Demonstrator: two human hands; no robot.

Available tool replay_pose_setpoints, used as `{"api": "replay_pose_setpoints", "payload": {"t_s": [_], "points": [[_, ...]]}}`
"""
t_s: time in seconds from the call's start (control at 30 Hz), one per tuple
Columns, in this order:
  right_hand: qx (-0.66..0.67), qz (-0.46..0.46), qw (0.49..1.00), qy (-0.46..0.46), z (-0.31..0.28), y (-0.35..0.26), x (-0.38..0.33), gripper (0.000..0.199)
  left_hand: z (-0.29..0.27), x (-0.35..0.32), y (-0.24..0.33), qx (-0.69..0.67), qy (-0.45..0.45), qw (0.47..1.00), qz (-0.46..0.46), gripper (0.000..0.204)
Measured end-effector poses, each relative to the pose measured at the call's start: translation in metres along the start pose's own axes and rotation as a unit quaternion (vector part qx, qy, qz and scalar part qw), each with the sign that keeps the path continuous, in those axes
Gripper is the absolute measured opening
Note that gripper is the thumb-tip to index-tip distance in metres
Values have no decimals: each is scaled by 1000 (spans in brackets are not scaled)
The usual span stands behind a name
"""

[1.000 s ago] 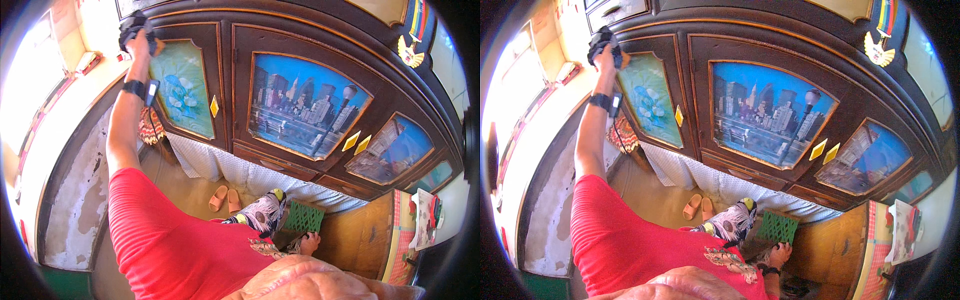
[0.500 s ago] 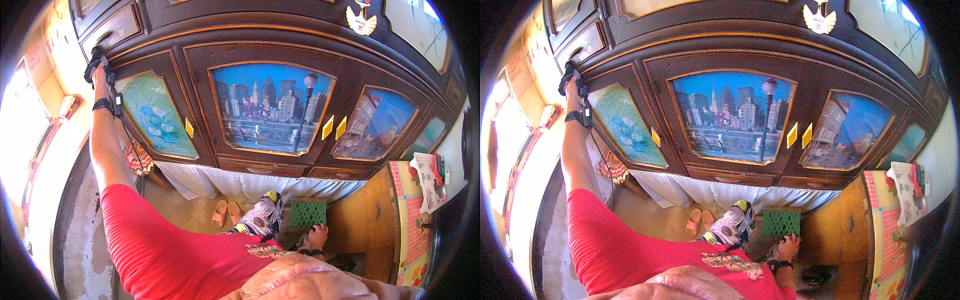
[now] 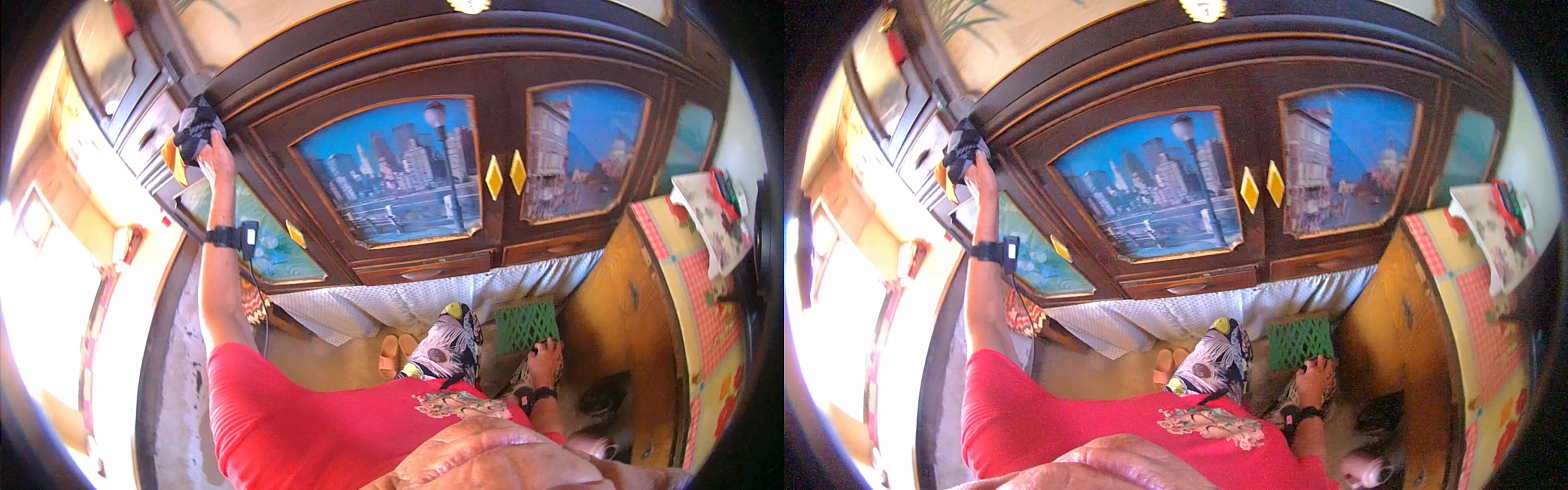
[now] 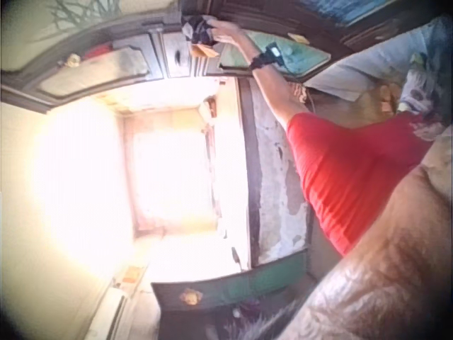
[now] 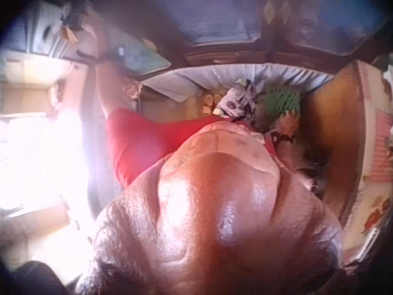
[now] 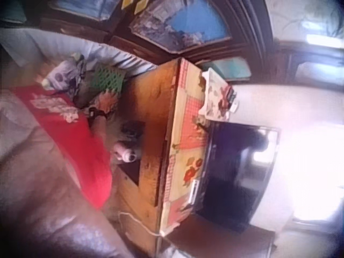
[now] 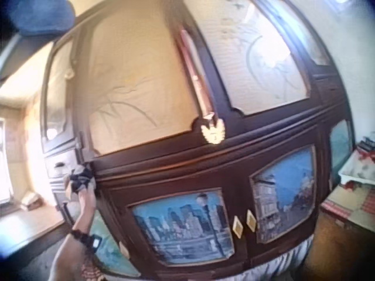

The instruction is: The person wipes the glass panels of a wooden cabinet and the surface of a nearby table using a cloth. They repeatedly wipe the same areas, switching between the cabinet and the table throughout the clip.

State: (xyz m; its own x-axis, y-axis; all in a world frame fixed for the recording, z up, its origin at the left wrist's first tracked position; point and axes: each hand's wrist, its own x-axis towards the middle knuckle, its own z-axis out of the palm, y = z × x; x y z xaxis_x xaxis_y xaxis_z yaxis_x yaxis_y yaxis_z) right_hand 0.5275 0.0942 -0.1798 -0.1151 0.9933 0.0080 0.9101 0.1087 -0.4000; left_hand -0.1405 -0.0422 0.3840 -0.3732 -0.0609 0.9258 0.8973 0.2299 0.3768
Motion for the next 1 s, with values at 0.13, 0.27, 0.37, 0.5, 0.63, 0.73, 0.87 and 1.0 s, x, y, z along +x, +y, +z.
{"api": "replay_pose_setpoints", "payload": {"t_s": [0.13,0.27,0.37,0.5,0.63,0.73,0.87,1.0], "points": [[9,4,1000,-19,-5,0,-1,31,28,-35,65,135,-86,984,79,52],[6,-11,1000,-14,-8,3,-3,32,63,-76,123,104,-21,955,277,54],[-2,1,1000,-23,-10,4,-4,32,75,-85,163,36,-93,962,254,45],[16,21,999,-30,-14,5,-9,35,90,-100,212,33,-82,929,359,41],[36,20,999,-23,-23,13,-15,38,109,-116,265,-22,-97,914,393,39],[52,32,998,-19,-29,21,-20,37,119,-127,306,-32,-73,895,439,38],[69,47,996,11,-35,30,-27,35,131,-140,360,-98,-83,876,464,35],[94,55,994,23,-41,39,-32,33,150,-151,401,-131,-94,866,474,31]]}}
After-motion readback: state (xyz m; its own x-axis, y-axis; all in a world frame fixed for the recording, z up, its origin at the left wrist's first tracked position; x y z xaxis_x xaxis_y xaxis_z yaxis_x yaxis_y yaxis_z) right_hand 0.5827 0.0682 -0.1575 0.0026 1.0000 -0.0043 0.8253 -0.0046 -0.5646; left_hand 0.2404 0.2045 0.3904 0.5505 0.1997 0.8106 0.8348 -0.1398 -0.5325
